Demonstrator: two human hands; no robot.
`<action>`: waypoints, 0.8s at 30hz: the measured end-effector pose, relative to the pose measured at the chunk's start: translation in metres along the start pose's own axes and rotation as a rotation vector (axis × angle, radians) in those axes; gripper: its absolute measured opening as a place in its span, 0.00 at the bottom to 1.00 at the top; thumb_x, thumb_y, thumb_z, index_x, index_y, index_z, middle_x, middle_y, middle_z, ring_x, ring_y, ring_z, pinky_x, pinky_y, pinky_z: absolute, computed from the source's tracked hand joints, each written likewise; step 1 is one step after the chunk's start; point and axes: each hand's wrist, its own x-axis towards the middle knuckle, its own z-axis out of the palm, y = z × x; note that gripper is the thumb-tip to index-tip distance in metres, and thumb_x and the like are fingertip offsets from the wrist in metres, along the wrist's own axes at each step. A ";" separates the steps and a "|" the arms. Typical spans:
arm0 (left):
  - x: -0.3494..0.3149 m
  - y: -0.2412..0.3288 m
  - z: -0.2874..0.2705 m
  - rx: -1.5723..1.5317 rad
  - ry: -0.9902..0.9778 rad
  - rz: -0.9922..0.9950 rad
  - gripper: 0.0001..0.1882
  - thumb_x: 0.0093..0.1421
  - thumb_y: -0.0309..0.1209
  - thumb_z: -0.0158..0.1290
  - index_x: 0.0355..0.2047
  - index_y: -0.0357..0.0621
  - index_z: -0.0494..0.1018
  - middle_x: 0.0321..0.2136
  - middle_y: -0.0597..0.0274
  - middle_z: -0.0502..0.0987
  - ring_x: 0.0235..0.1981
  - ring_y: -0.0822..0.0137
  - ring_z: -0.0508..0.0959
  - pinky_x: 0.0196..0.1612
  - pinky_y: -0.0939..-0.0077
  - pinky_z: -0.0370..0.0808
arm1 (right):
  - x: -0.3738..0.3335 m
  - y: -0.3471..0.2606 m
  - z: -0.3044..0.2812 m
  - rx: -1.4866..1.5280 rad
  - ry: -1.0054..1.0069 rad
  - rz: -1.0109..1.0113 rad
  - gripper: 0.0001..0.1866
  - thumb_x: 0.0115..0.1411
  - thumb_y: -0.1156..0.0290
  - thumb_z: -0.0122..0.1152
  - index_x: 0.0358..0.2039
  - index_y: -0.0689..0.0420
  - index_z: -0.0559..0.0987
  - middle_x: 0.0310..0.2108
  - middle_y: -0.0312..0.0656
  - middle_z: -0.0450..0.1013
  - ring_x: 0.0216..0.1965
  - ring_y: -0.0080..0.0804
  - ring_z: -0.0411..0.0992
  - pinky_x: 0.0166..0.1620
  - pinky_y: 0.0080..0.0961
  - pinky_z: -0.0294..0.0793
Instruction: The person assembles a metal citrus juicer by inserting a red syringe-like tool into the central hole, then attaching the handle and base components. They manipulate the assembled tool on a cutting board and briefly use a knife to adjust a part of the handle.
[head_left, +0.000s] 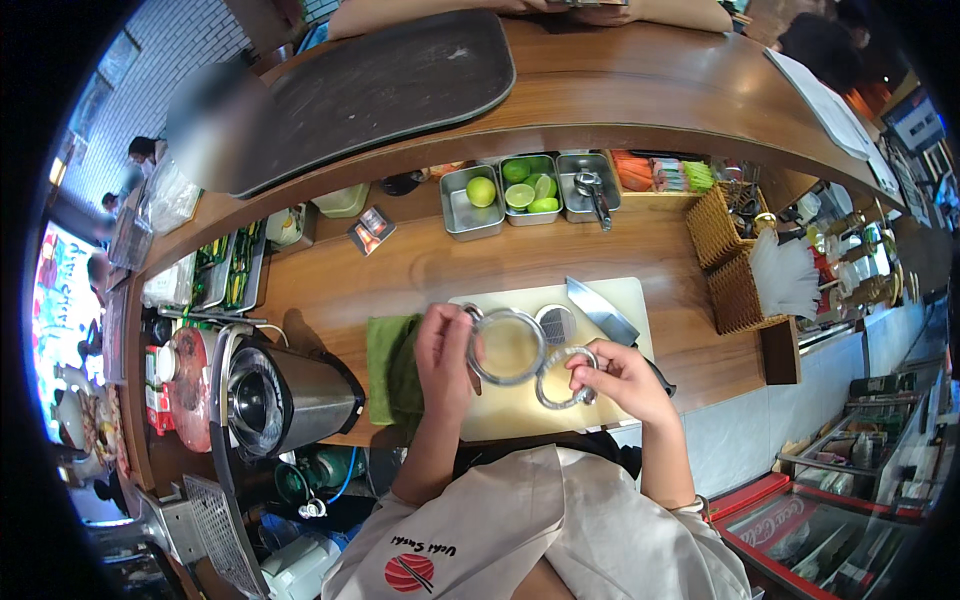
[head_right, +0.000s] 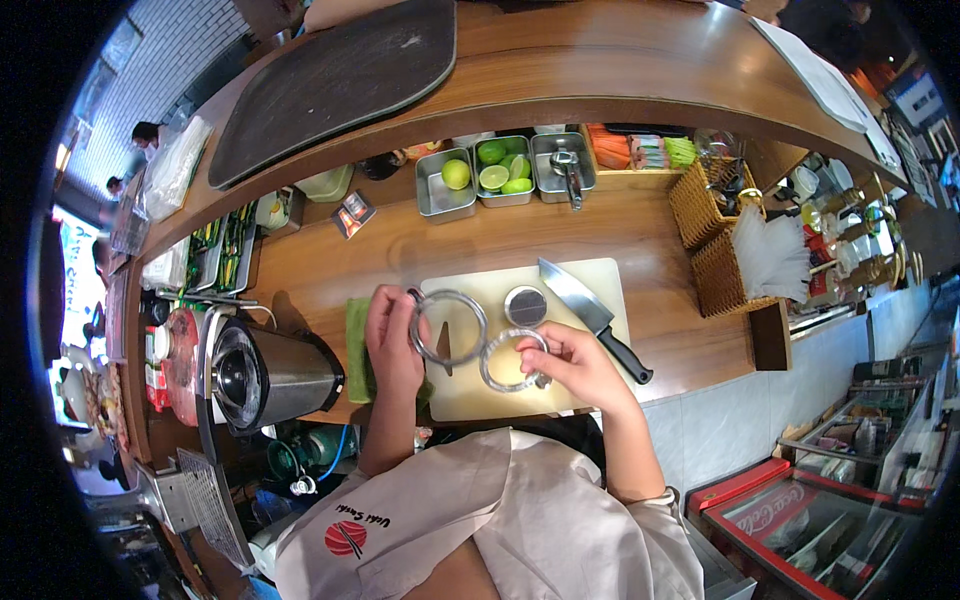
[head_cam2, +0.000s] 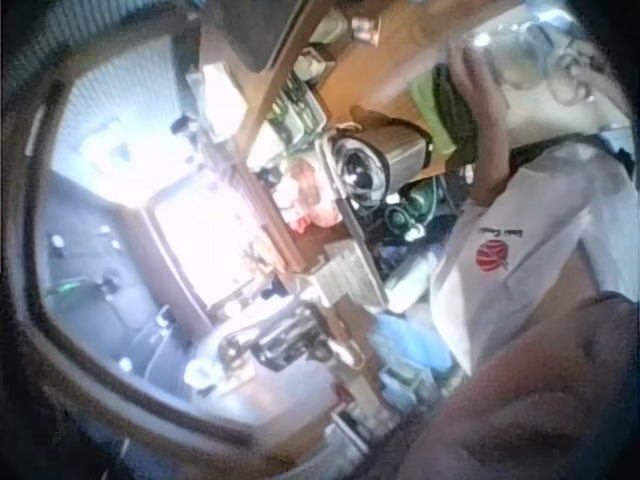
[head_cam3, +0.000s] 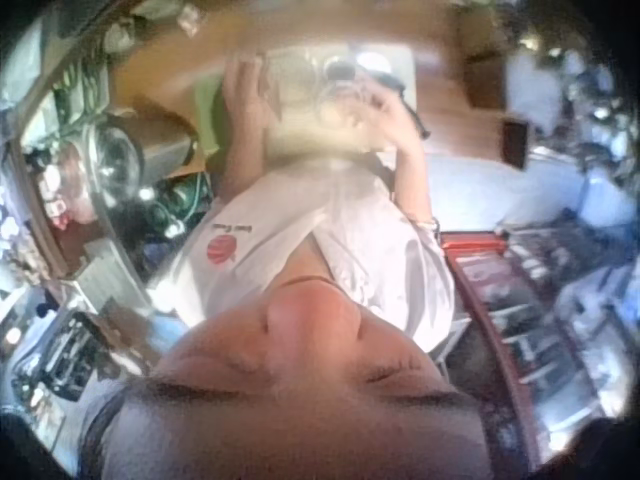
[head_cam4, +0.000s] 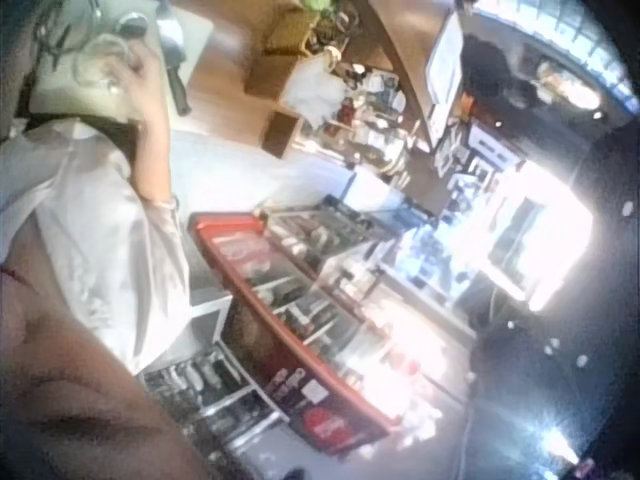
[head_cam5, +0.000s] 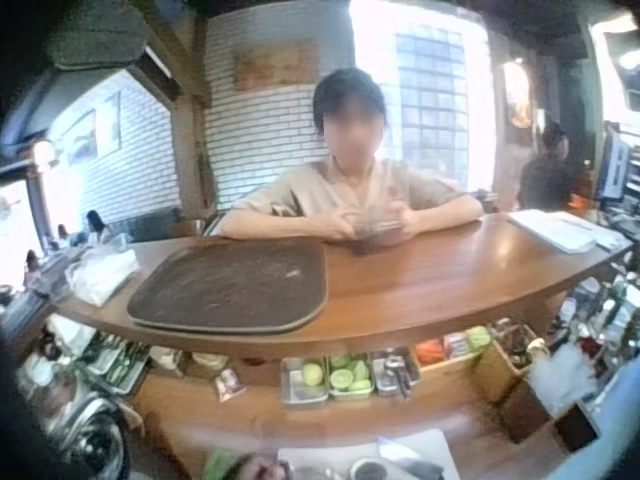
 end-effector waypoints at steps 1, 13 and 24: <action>0.003 -0.003 -0.005 -0.020 0.045 0.031 0.05 0.61 0.28 0.44 0.28 0.43 0.64 0.16 0.71 0.63 0.14 0.82 0.62 0.15 0.88 0.56 | 0.003 0.009 -0.006 0.029 0.002 0.052 0.11 0.59 0.70 0.53 0.35 0.66 0.71 0.29 0.40 0.73 0.28 0.22 0.71 0.33 0.18 0.71; -0.003 -0.061 -0.061 -0.039 0.179 -0.014 0.10 0.61 0.30 0.45 0.43 0.43 0.63 0.27 0.64 0.69 0.22 0.77 0.67 0.26 0.83 0.69 | 0.045 0.113 -0.006 -1.294 0.509 -0.274 0.27 0.40 0.70 0.66 0.44 0.54 0.71 0.47 0.46 0.63 0.45 0.46 0.61 0.42 0.40 0.62; -0.007 -0.123 -0.089 0.181 0.047 -0.319 0.21 0.57 0.26 0.50 0.50 0.42 0.59 0.41 0.61 0.69 0.27 0.73 0.70 0.26 0.80 0.69 | 0.071 0.138 -0.011 -1.121 0.487 -0.386 0.26 0.42 0.76 0.57 0.46 0.60 0.69 0.49 0.56 0.62 0.46 0.51 0.63 0.48 0.41 0.64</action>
